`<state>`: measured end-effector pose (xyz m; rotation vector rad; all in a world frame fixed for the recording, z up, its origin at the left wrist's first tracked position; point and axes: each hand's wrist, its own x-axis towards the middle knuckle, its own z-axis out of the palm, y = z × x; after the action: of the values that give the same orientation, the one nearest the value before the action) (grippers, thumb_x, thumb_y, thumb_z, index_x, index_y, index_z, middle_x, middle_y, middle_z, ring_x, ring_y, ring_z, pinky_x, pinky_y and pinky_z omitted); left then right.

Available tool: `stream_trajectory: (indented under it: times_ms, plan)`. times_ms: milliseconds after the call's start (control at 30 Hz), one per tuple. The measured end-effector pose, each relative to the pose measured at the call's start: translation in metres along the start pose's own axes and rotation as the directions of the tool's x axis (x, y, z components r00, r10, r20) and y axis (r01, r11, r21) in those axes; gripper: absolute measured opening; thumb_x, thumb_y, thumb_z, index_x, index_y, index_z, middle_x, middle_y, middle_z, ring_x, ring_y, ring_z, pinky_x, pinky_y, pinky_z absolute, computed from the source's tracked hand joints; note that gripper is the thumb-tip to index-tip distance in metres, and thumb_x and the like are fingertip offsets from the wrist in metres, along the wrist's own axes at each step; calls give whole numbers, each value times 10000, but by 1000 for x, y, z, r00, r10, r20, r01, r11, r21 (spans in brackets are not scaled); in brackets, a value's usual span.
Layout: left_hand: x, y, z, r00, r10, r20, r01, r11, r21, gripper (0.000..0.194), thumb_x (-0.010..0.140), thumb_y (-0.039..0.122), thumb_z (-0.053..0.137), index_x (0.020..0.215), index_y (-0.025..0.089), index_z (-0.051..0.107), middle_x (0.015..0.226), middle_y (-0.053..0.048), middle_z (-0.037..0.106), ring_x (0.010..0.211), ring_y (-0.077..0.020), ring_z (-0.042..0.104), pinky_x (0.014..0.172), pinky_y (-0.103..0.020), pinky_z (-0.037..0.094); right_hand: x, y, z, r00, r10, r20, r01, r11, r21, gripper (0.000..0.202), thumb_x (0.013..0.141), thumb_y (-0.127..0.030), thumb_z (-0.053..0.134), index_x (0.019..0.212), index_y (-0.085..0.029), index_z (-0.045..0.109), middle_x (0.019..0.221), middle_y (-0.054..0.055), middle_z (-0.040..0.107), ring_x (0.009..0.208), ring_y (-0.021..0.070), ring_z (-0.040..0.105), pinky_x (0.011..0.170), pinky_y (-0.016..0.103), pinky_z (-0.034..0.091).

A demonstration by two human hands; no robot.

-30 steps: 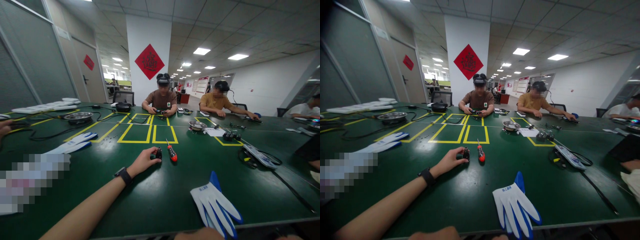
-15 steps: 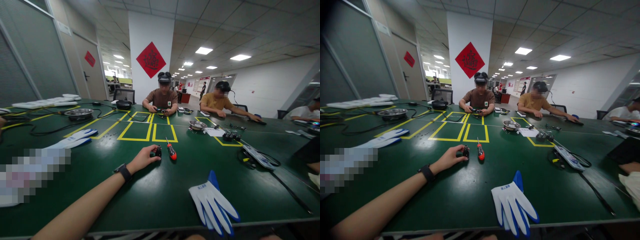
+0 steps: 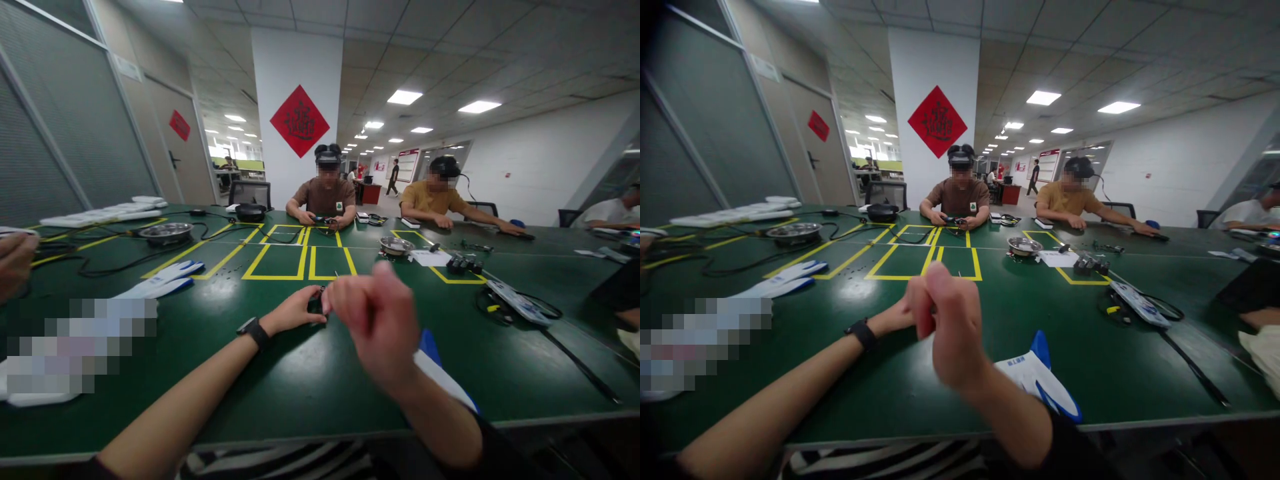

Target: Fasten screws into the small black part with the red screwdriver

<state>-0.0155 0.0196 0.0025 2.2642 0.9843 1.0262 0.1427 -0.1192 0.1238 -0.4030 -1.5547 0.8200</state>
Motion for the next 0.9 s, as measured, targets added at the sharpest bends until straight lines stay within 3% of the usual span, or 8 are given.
stream_trajectory:
  times_ms: [133, 267, 400, 600, 700, 800, 833, 900]
  plan:
    - [11, 6, 4, 1000, 21, -1, -21, 1000, -7, 665, 601, 359, 738, 1183, 186, 467, 1149, -83, 549, 1054, -248, 517, 935, -388, 400, 57, 91, -57, 934, 347, 81, -167, 626, -761, 154, 813, -239, 477, 736, -160, 585, 652, 4, 551, 594, 121, 501, 578, 241, 375]
    - [11, 8, 20, 993, -6, -115, 9, 1000, 25, 529, 641, 319, 705, 1101, 184, 481, 1074, -64, 551, 976, -213, 534, 882, -363, 426, 44, 160, -104, 860, 486, 153, -30, 347, -937, 397, 734, -70, 531, 1091, -240, 568, 1154, 78, 511, 889, 176, 554, 730, 267, 399]
    - [3, 7, 30, 997, -10, -82, 9, 1000, -17, 511, 654, 304, 700, 1092, 189, 462, 1064, -58, 547, 957, -198, 535, 861, -345, 434, 25, 185, -117, 794, 456, 402, 254, 352, -901, 294, 799, -88, 462, 1009, -247, 590, 1226, 65, 483, 1021, 196, 507, 809, 294, 381]
    - [1, 6, 28, 1000, -4, -28, 2, 997, -72, 382, 731, 217, 626, 1074, 187, 461, 935, -32, 598, 872, -168, 569, 846, -331, 431, 45, 185, -127, 731, 455, 508, 293, 463, -837, 168, 750, -96, 514, 860, -201, 585, 883, 21, 612, 788, 146, 556, 695, 230, 384]
    - [2, 5, 26, 1000, -4, -20, 2, 997, -78, 355, 722, 208, 634, 1042, 183, 480, 912, -29, 610, 852, -164, 576, 825, -319, 439, 57, 183, -133, 773, 386, 503, 276, 510, -815, 265, 730, -73, 496, 958, -198, 550, 911, 22, 613, 800, 148, 559, 714, 242, 394]
    - [2, 4, 26, 1000, -8, -17, 6, 996, -89, 344, 716, 209, 640, 1024, 176, 490, 906, -34, 616, 842, -161, 582, 811, -311, 446, 58, 192, -125, 981, 101, 166, 27, 776, -630, 200, 729, -175, 546, 928, -184, 534, 929, 30, 615, 847, 156, 576, 786, 283, 422]
    - [2, 4, 26, 1000, -10, -15, 9, 996, -91, 340, 717, 209, 640, 1020, 175, 491, 902, -34, 618, 837, -159, 583, 809, -310, 447, 55, 199, -120, 994, 44, -98, -85, 880, -468, 205, 710, -230, 586, 899, -178, 526, 898, 29, 620, 832, 162, 590, 788, 295, 437]
    - [2, 3, 27, 1000, -10, -18, 8, 996, -94, 326, 722, 209, 633, 1014, 175, 490, 900, -33, 620, 832, -156, 585, 810, -310, 445, 48, 212, -109, 870, 50, -491, -171, 964, -205, 275, 714, -319, 585, 924, -175, 482, 845, 31, 620, 789, 173, 621, 750, 312, 471]
